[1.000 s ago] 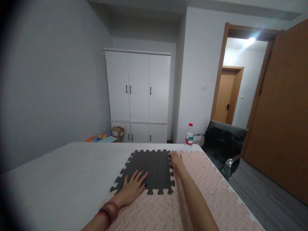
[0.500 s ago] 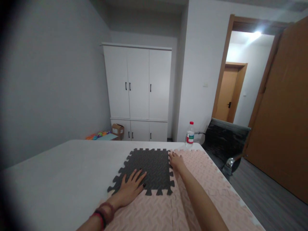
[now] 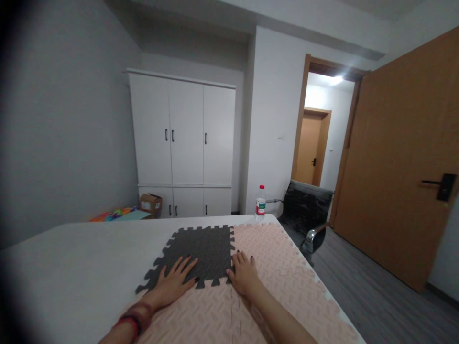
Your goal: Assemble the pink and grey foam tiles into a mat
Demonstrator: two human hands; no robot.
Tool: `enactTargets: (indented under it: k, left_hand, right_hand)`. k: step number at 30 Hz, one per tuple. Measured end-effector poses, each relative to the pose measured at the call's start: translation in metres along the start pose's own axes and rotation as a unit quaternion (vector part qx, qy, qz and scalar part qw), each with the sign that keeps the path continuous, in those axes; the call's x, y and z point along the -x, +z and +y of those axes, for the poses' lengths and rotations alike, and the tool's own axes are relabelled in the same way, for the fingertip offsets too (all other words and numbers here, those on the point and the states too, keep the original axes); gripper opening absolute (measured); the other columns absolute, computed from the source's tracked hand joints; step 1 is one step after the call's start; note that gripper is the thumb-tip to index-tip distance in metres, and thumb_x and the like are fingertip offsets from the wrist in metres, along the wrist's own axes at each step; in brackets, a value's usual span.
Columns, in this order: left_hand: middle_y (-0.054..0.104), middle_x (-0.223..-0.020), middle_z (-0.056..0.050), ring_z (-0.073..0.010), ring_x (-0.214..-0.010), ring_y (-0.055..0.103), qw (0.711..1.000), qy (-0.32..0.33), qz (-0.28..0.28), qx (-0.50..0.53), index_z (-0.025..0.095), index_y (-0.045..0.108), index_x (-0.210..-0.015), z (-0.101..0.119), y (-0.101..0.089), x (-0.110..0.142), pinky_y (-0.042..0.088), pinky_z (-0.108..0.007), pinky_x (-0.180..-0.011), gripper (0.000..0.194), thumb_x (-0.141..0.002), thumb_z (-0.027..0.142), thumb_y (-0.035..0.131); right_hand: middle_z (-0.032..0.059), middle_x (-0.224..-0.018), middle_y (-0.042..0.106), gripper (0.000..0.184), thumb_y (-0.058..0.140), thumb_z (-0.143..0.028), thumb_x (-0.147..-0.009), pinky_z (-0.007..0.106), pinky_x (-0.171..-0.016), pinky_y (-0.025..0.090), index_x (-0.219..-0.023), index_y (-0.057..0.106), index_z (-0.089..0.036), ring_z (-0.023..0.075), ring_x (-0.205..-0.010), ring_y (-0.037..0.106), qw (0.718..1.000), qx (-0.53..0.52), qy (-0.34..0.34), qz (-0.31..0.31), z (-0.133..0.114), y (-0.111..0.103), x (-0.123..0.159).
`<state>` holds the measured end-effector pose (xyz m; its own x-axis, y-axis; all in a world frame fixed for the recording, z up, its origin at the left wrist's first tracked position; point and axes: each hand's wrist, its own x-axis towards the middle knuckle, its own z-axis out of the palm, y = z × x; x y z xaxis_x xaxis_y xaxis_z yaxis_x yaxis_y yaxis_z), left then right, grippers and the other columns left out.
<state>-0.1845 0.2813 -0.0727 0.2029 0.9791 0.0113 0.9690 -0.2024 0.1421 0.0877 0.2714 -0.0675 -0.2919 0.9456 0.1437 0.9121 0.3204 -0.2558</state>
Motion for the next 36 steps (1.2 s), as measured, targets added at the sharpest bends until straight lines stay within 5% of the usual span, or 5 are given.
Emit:
enactTargets:
  k: [8,23,32,36]
  left_hand:
    - [0.023,-0.151,-0.004,-0.0326,-0.139,0.011,1.000,-0.007,0.008,0.005,0.033,0.027,-0.141,0.007,-0.006,0.003,0.006,-0.065,-0.104,0.071,-0.078,0.065,0.031]
    - [0.029,-0.149,-0.003,-0.0314,-0.139,0.013,0.998,-0.040,0.026,0.031,0.034,0.037,-0.136,0.010,-0.003,0.000,0.005,-0.065,-0.105,0.078,-0.068,0.073,0.041]
    - [0.026,-0.149,-0.003,-0.0325,-0.139,0.012,0.999,-0.031,0.026,0.018,0.033,0.034,-0.138,0.009,0.000,-0.008,0.008,-0.066,-0.103,0.084,-0.066,0.077,0.039]
    - [0.027,-0.149,-0.004,-0.0337,-0.139,0.011,0.998,-0.019,0.048,0.019,0.034,0.033,-0.138,-0.004,0.017,-0.021,0.009,-0.066,-0.103,0.088,-0.063,0.080,0.039]
  right_hand:
    - [0.0127,-0.147,0.029,0.058,0.030,-0.050,-0.089,0.056,-0.106,0.016,-0.139,0.036,-0.020,0.0287,-0.135,0.023,0.998,0.017,0.051,0.033,-0.020,-0.013,0.012]
    - [0.0086,-0.146,0.030,0.059,0.020,-0.047,-0.091,0.054,-0.109,0.011,-0.141,0.031,-0.016,0.0226,-0.136,0.022,0.995,-0.046,0.053,0.075,-0.026,0.007,0.033]
    - [0.0170,-0.143,0.033,0.055,0.027,-0.036,-0.091,0.057,-0.109,0.011,-0.135,0.037,-0.006,0.0262,-0.134,0.025,0.991,0.044,0.088,0.088,-0.050,-0.011,0.042]
    - [0.0188,-0.140,0.038,0.054,0.033,-0.034,-0.088,0.058,-0.106,0.019,-0.135,0.037,-0.007,0.0275,-0.131,0.032,0.995,0.047,0.024,0.080,-0.047,-0.026,0.066]
